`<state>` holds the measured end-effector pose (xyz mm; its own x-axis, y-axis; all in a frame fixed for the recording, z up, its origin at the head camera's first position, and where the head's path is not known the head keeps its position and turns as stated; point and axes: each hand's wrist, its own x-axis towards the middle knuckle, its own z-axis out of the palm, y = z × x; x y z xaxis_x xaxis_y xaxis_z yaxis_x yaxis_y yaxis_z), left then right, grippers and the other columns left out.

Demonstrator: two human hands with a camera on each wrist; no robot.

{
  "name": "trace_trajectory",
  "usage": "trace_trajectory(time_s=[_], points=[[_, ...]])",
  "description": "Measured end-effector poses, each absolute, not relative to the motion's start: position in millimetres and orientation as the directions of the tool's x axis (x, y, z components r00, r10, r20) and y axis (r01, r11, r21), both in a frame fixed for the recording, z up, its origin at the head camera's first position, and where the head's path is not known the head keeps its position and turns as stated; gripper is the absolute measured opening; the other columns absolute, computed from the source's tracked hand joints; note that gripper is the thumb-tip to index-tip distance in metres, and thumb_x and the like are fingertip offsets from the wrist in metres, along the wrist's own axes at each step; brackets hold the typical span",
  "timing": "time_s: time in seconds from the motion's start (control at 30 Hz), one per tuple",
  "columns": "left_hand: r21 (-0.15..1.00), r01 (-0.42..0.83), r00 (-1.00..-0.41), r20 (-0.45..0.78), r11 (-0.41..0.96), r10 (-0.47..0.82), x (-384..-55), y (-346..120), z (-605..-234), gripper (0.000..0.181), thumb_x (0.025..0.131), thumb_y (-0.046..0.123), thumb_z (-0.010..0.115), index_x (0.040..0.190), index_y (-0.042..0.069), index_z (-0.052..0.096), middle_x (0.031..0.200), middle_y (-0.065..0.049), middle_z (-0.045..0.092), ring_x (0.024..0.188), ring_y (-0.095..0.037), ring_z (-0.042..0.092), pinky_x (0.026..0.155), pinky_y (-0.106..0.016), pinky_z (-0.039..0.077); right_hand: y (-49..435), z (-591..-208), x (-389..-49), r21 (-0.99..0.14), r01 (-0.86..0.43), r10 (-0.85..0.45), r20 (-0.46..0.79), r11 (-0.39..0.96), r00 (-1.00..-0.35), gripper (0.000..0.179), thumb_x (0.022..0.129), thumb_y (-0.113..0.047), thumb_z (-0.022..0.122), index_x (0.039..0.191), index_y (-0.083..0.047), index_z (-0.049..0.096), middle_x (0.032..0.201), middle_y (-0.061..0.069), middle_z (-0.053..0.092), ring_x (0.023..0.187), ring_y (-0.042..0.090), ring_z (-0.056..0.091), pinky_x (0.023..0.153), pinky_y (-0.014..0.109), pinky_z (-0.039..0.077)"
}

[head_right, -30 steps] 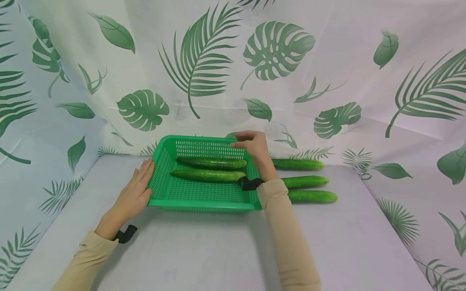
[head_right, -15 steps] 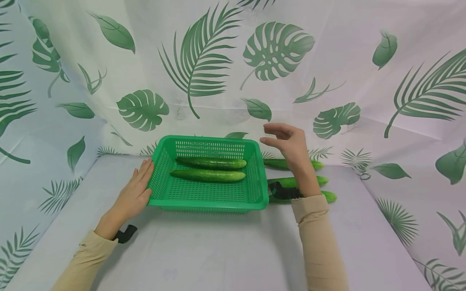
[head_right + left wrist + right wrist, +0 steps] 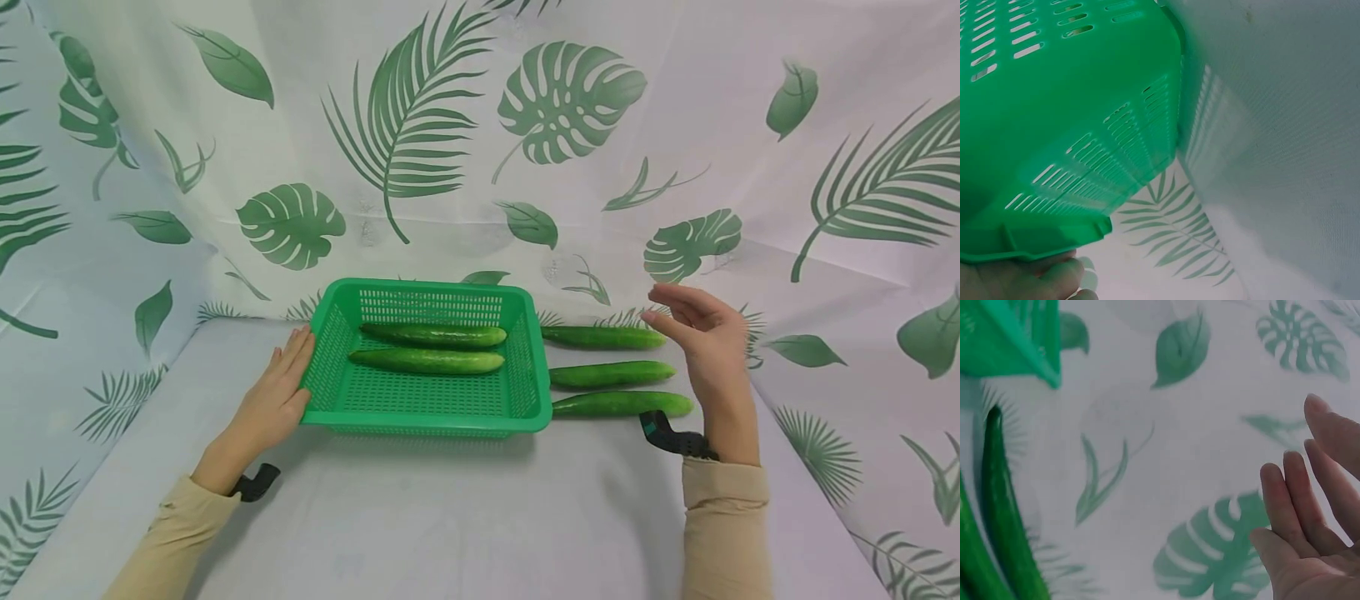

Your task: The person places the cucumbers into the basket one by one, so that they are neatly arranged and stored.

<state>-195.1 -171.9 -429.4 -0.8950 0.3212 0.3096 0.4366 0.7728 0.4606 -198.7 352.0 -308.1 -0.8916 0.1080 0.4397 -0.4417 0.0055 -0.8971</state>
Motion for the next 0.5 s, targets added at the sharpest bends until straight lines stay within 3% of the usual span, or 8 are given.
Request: trace_trajectory(time_s=[0.3,0.5], points=[[0.462,0.434,-0.897,0.303,0.773,0.322,-194.8,-170.6,-427.4,0.068,0.091,0.002,0.038,0.154,-0.011,0.014,0.163,-0.023,0.005,0.15,-0.04,0.005,0.12,-0.055,0.007,398.0,-351.0,-185.2,-0.941,-0.337,0.317,0.314,-0.018,-0.895,0.038,0.084,0.005,0.073,0.122,0.008,0.066,0.111,0.004,0.071,0.108,0.014,0.063,0.095,0.014,0.045],[0.467,0.434,-0.897,0.301,0.771,0.323,-193.6,-170.8,-427.1,0.068,0.091,0.002,0.038,0.154,-0.011,0.014,0.164,-0.022,0.005,0.15,-0.039,0.004,0.12,-0.055,0.006,416.5,-389.5,-186.2,-0.961,-0.274,0.339,0.248,-0.03,-0.907,0.031,0.09,0.001,0.068,0.121,0.005,0.069,0.112,0.002,0.069,0.108,0.01,0.062,0.096,0.014,0.042]])
